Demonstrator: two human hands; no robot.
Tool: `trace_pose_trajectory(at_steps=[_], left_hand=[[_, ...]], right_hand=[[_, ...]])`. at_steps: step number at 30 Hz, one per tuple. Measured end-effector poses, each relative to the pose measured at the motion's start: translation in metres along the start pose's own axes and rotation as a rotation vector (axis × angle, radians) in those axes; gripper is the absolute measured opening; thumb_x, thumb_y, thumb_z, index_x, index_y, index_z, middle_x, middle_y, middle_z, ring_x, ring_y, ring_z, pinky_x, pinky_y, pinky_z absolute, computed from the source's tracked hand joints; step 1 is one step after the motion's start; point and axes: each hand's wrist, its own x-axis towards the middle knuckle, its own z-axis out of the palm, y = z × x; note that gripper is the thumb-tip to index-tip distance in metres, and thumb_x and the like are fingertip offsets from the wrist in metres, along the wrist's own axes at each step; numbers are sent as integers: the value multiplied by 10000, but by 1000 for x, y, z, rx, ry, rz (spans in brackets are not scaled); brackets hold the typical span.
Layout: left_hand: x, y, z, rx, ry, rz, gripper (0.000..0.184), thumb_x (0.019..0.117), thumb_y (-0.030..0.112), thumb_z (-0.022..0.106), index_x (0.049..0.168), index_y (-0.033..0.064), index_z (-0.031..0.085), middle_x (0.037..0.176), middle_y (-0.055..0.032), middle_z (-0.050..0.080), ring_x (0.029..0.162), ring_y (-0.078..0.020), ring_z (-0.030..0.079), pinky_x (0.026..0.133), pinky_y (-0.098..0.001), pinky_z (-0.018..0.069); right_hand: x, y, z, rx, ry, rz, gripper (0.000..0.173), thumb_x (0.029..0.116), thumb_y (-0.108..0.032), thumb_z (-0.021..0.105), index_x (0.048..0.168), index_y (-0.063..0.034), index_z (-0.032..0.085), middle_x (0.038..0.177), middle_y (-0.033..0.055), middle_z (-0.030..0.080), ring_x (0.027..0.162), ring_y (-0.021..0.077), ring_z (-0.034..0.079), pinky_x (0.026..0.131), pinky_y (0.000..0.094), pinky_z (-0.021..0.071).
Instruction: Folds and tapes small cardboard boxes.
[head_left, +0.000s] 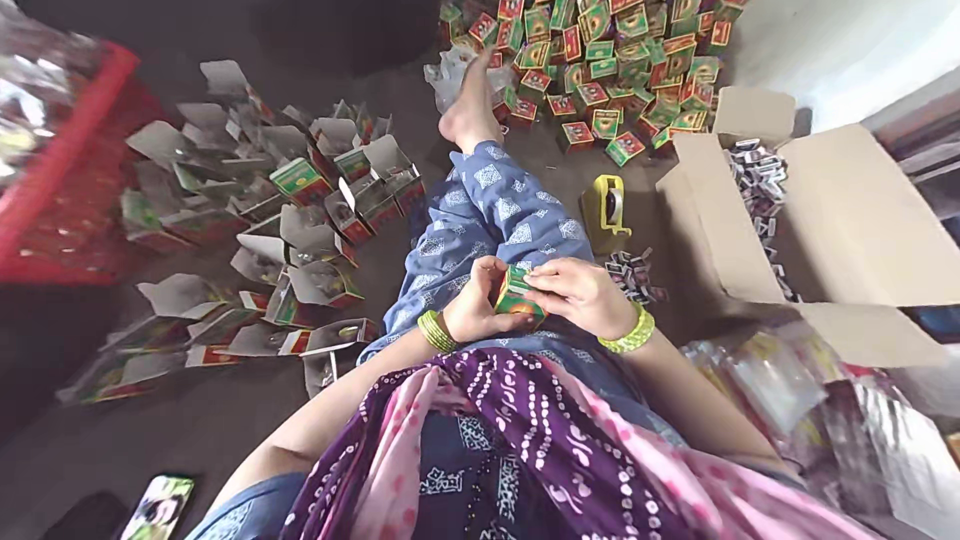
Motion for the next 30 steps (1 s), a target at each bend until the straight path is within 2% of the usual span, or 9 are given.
trace_pose_trajectory(at_steps=[4,7,11,18,20,22,24,27,30], left_hand=[[1,0,-1,20,-3,-3,898,758,187,911,1400,60,296,1217,-138,663,1138,-212,681,1005,-431,575],[1,-1,-2,32,-22,-9,951,762,215,913,1446,50,274,1217,-148,671,1136,-222,686,999,-441,580],[1,0,-2,13,-44,-50,900,774,215,906,1438,38,326,1224,-161,664,1112,-229,694,986,-440,590],[0,1,-1,21,-17,-86,799,808,232,884,1405,21,396,1203,-135,673,1078,-188,698,962,-409,598],[1,0,-1,1,31,-90,782,816,223,876,1398,24,394,1202,-125,671,1072,-188,699,955,-409,600],[1,0,0,-40,78,-111,777,819,205,873,1397,21,387,1201,-132,673,1067,-211,704,946,-427,608],[2,0,0,-81,104,-135,779,820,183,871,1401,21,379,1201,-139,675,1069,-227,707,945,-438,610],[0,0,2,-105,103,-153,775,821,171,868,1396,19,370,1197,-143,674,1062,-230,710,941,-438,612],[0,3,3,-112,111,-179,756,826,161,860,1390,31,374,1180,-130,679,1044,-223,714,927,-427,616]], right_hand=[[1,6,-2,85,47,-17,142,952,-134,740,1048,-43,793,1032,87,766,1012,143,726,926,310,606],[5,8,-7,141,5,-4,127,945,-124,744,1023,-39,796,1017,83,762,993,128,720,904,292,606],[10,8,-13,168,-116,16,147,966,-173,720,1050,-84,801,1003,52,734,988,114,682,892,285,582],[10,4,-14,103,-226,0,215,1003,-164,612,1116,-108,787,1095,51,726,1093,153,643,985,331,526],[5,4,-11,145,-147,22,235,1000,-123,600,1147,-67,775,1136,82,725,1132,171,651,1015,349,536],[-2,4,-1,251,12,120,223,990,-99,651,1166,1,745,1162,104,747,1145,186,695,1024,378,575],[-9,2,10,408,135,266,330,969,-75,688,1266,65,652,1160,130,750,1112,220,721,998,408,600],[-15,-5,21,535,239,375,471,944,-25,703,1368,81,529,1135,160,750,1089,271,732,978,432,611],[-16,-7,24,436,258,321,465,947,-13,699,1356,57,490,1094,141,763,1043,258,753,945,425,636]])
